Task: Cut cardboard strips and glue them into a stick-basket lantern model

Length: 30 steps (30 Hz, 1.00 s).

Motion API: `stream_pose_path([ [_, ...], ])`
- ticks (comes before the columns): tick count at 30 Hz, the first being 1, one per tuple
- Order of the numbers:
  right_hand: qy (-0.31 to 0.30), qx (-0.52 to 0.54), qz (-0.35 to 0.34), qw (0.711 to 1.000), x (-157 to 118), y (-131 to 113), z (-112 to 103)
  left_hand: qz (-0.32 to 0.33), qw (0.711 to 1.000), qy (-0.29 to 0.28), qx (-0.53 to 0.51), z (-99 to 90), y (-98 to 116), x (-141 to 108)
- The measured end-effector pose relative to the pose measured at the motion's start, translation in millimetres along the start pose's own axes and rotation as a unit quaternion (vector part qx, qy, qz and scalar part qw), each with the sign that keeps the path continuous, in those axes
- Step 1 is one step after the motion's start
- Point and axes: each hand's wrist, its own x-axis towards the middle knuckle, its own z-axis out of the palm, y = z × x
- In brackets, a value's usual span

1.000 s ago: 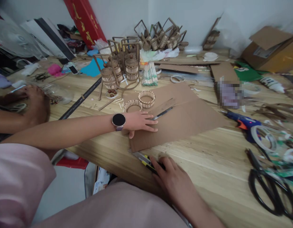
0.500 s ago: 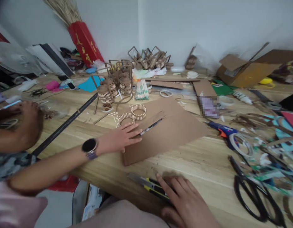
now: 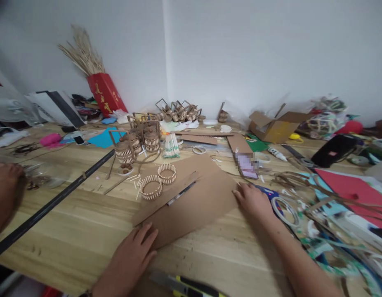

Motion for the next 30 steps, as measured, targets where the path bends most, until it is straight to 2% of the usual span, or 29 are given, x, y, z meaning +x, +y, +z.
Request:
stream_pose_path([
  [4,-0.034,0.062,0.045,0.996,9.3,0.5,8.1,0.036,0.998,0.049,0.02,14.9,-16.5,12.0],
  [8,-0.04,0.142,0.108,0.983,12.7,0.1,7.4,0.066,0.986,0.15,-0.013,31.3,-38.2,20.1],
  [11,-0.053,0.221,0.157,0.961,12.0,1.0,1.4,0.069,0.972,0.222,-0.043,39.1,-50.9,22.5],
  [14,-0.066,0.315,0.198,0.926,4.9,-0.7,-4.8,0.083,0.959,0.263,-0.061,40.0,-57.2,22.7],
  [23,-0.116,0.531,0.232,0.806,-26.4,-9.0,-16.3,0.062,0.934,0.32,-0.147,24.0,-56.6,7.3],
  [27,-0.103,0.544,0.254,0.793,-36.1,0.1,-19.5,0.022,0.924,0.315,-0.215,15.3,-51.1,-3.0],
  [30,-0.091,0.549,0.267,0.787,-39.0,6.5,-23.2,-0.015,0.898,0.324,-0.297,10.3,-44.7,-3.0],
])
